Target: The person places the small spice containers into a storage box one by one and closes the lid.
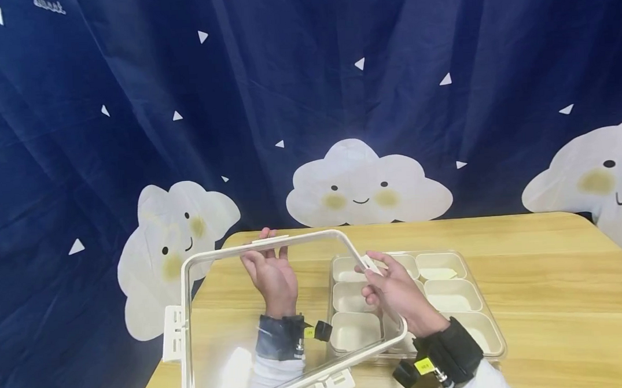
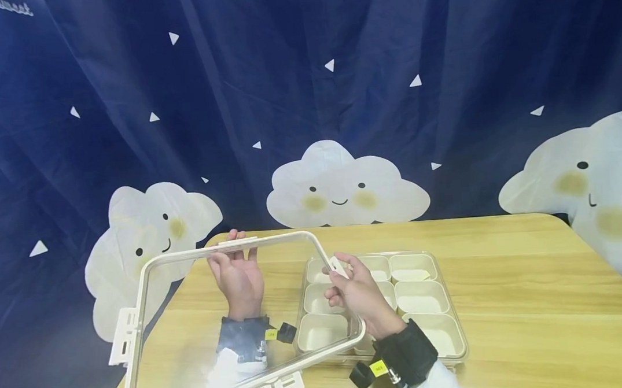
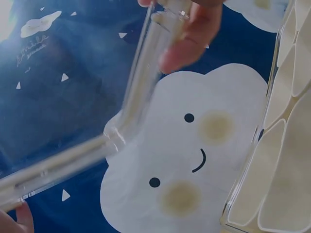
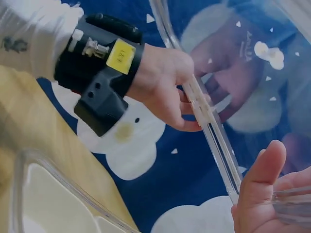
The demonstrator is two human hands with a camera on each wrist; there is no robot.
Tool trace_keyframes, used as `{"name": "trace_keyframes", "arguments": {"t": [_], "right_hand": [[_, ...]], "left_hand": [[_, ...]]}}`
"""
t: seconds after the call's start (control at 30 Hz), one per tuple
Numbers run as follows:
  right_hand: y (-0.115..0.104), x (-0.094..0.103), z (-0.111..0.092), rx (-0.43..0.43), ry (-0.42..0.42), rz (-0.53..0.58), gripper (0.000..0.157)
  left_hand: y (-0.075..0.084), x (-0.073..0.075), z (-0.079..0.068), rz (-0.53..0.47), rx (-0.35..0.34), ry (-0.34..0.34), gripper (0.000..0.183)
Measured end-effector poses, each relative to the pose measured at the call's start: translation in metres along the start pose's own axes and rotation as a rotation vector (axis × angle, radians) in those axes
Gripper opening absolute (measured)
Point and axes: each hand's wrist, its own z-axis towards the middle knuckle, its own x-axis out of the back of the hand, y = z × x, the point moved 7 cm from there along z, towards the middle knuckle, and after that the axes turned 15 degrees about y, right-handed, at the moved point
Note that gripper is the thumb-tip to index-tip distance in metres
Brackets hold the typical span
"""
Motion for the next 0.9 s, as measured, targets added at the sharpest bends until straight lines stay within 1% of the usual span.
{"name": "trace_keyframes", "arguments": {"t": [0.1,0.17,0.23,0.33,0.43,0.5,0.57,0.67,0.73,0.8,0.9], "right_hand": [[-0.008,0.004,-0.002,0.042,0.033,-0.009,0.052],[-0.014,0.008,-0.002,0.072,0.067,-0.017,0.052],[-0.02,0.013,-0.003,0.103,0.101,-0.028,0.051],[-0.026,0.02,-0.004,0.135,0.141,-0.029,0.051],[-0.031,0.027,-0.004,0.152,0.169,-0.016,0.051],[-0.034,0.033,-0.005,0.162,0.185,-0.012,0.051],[-0.037,0.038,-0.006,0.174,0.195,-0.002,0.05],[-0.042,0.047,-0.007,0.208,0.197,0.02,0.046],[-0.045,0.052,-0.007,0.23,0.192,0.042,0.043],[-0.048,0.058,-0.007,0.246,0.182,0.06,0.039],[-0.052,0.064,-0.007,0.254,0.162,0.082,0.037]], "left_hand": [[-0.005,-0.001,-0.001,-0.035,0.073,-0.003,0.031],[-0.008,-0.002,-0.001,-0.031,0.102,-0.014,0.028],[-0.01,-0.002,-0.001,-0.014,0.115,-0.036,0.023],[-0.014,-0.001,-0.001,0.044,0.118,-0.104,0.018],[-0.017,0.0,0.0,0.092,0.135,-0.146,0.022],[-0.019,0.001,0.002,0.116,0.158,-0.143,0.026],[-0.021,0.002,0.003,0.122,0.192,-0.12,0.029],[-0.021,0.002,0.005,0.096,0.253,-0.09,0.032],[-0.02,0.002,0.006,0.067,0.293,-0.082,0.033],[-0.021,0.002,0.007,0.037,0.336,-0.091,0.036],[-0.023,0.002,0.006,0.012,0.408,-0.129,0.04]]}}
